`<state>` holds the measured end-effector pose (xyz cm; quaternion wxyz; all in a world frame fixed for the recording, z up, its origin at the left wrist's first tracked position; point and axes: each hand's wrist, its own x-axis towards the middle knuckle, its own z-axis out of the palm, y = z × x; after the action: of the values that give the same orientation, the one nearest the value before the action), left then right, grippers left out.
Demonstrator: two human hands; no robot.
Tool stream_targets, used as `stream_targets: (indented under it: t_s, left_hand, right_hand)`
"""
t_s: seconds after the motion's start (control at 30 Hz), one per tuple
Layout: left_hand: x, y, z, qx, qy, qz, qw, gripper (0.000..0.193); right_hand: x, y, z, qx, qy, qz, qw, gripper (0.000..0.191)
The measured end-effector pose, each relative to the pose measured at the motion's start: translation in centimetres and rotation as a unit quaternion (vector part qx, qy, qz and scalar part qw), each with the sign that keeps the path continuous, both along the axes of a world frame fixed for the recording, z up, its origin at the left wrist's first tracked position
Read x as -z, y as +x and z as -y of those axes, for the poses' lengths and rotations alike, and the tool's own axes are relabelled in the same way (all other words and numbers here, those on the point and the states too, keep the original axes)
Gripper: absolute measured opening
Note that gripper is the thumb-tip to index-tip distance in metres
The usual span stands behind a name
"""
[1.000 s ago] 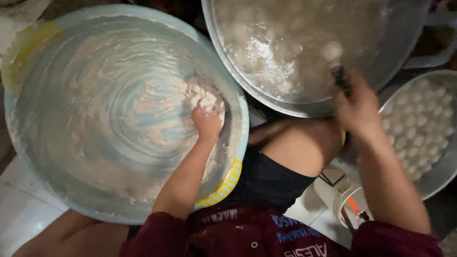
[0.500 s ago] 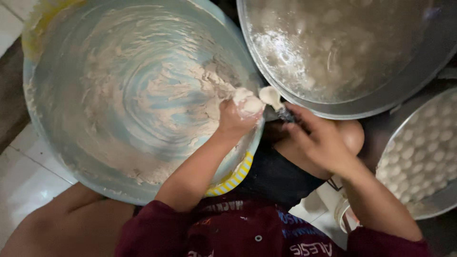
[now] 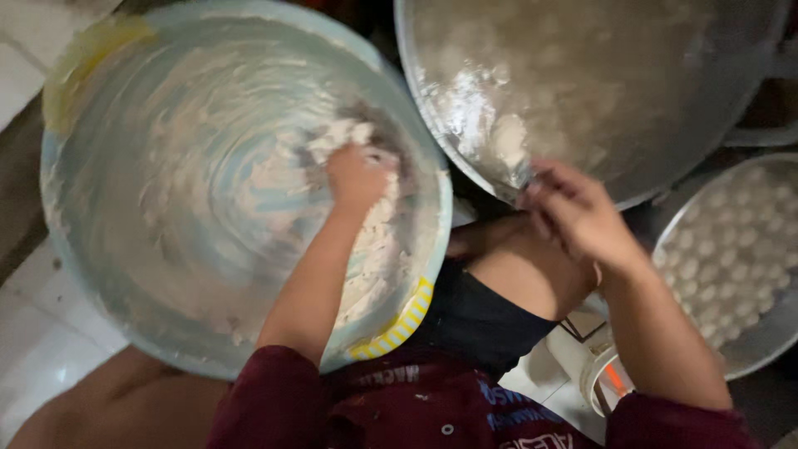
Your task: The person sits on the floor beside a large basin of dough and a pan of hot water. They scoop portions of dough with a spoon, shape the portion against the basin edge by hand, and drop the dough ball into the water, repeating the cycle continuously while trays of formed dough balls sit nearby.
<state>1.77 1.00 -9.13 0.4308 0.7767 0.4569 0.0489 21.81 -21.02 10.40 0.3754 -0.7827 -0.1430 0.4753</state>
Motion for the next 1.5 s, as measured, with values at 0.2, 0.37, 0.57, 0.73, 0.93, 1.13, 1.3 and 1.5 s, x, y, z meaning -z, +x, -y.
stream_targets:
  t_s: [0.2,0.37,0.57,0.73,0.93,1.13,1.3,1.5]
  left_hand:
    - [3.0,0.0,4.3,-0.203,0.075,0.21,0.953,0.042]
    - [1.5,0.7,5.7,-0.168,-0.227,0.334,0.899,0.026]
    - [-3.8,0.1,6.6,-0.137,0.005,0.274,0.952,0.021]
    - [-6.7,0.0,6.0,-0.012,0.208,0.329,0.921,0.017]
    - [-7.0,0.2,6.6,0.018,0.178,0.34,0.923,0.018]
    - [-3.8,0.2,7.8,-0.009,0.083,0.271,0.959,0.021]
    - [0.7,0.0,6.5,-0.064,0.09,0.051,0.993,0.031]
    - [1.7,-0.2,7.8,-0.185,-0.037,0.285,0.94,0.024]
  right_hand:
    - [1.8,9.6,1.5,-0.123,-0.06,0.447,0.884,0.051]
    - [1.7,12.1,2.5,-0.159,-0.111,0.52,0.832,0.046]
    - [-0.8,5.6,2.6,-0.002,0.038,0.356,0.934,0.032]
    - [-2.6,-2.2,0.7,-0.086,0.015,0.07,0.994,0.035]
    - [-3.2,-7.5,-2.4,-0.255,0.109,0.248,0.928,0.042]
    - [-1.5,-6.8,-2.1,-0.216,-0.01,0.034,0.976,0.044]
    - [-0.1,-3.2,0.1,-0.104,0.011,0.037,0.994,0.049]
    - [-0.6,2.8,2.2,-0.146,-0.031,0.419,0.896,0.052]
